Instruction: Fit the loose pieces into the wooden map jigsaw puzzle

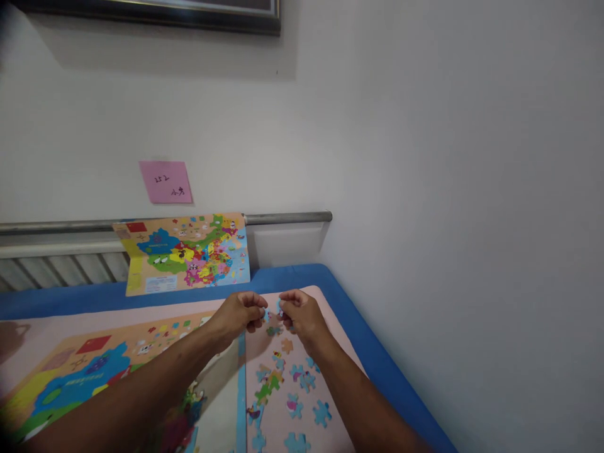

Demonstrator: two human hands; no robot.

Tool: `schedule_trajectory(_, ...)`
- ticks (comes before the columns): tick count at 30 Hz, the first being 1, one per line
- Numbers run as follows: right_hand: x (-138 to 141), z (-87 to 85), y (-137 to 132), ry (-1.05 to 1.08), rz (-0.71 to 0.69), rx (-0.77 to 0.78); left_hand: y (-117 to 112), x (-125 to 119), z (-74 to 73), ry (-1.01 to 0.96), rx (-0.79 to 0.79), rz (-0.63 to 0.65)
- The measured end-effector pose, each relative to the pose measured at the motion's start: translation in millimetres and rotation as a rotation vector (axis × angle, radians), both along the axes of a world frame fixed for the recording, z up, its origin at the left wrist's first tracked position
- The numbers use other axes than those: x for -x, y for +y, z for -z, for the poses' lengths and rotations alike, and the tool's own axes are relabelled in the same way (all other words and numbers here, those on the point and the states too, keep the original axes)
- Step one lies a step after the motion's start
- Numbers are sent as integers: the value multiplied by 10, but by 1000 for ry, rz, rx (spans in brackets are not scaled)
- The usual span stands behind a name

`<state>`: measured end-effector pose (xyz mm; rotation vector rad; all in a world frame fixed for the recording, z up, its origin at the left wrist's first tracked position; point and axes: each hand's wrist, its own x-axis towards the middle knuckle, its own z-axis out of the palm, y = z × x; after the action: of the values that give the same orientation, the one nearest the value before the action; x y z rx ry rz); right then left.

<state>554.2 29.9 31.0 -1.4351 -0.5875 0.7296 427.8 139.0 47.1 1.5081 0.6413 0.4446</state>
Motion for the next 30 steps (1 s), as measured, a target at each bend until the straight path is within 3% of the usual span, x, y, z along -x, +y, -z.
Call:
schedule_trajectory(15,87,-73,22,141,37,-64,-91,-12,-7,-46,155,-52)
schedule_trajectory(30,95,-94,2,186,14,-69,-108,-15,19,-41,175,-125)
